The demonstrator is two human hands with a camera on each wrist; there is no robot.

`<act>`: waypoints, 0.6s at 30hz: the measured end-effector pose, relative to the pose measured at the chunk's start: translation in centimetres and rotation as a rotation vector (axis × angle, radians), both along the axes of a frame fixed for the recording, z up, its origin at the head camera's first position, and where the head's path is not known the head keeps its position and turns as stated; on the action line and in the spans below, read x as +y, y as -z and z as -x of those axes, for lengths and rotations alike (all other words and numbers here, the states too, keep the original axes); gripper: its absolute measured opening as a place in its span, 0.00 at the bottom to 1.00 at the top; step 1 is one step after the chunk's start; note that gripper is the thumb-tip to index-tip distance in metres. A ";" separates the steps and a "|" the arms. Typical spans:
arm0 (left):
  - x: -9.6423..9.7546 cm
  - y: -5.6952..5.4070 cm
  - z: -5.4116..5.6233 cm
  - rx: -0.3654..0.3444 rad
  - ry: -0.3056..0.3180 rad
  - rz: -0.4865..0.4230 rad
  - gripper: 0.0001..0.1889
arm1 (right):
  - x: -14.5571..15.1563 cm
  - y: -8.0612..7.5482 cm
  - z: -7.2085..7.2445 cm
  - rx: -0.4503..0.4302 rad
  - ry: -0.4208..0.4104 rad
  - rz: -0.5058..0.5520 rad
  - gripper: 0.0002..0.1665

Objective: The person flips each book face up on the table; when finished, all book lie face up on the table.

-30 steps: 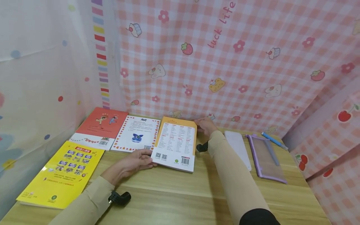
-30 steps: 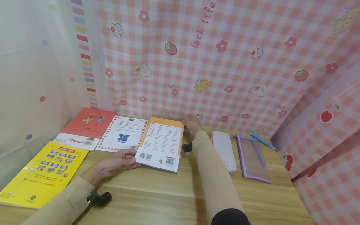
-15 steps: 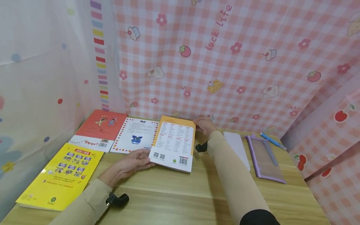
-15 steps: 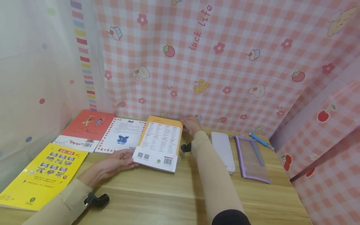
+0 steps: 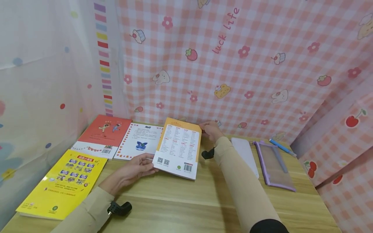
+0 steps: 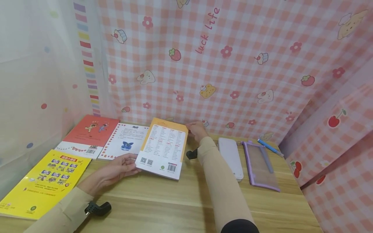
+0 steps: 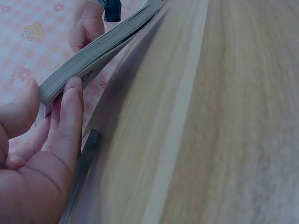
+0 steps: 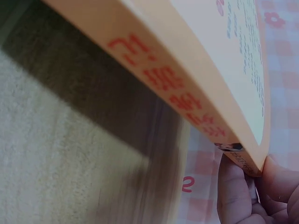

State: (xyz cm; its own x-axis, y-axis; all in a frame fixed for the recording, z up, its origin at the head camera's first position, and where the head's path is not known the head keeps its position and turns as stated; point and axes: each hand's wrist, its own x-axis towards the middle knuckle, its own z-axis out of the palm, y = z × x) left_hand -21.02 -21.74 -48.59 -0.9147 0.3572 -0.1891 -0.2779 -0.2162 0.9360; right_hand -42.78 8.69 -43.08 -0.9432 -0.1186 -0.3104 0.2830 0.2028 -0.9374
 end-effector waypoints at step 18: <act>-0.1 -1.0 -0.1 0.025 -0.027 0.002 0.24 | -0.4 0.0 -0.1 0.021 0.035 0.030 0.17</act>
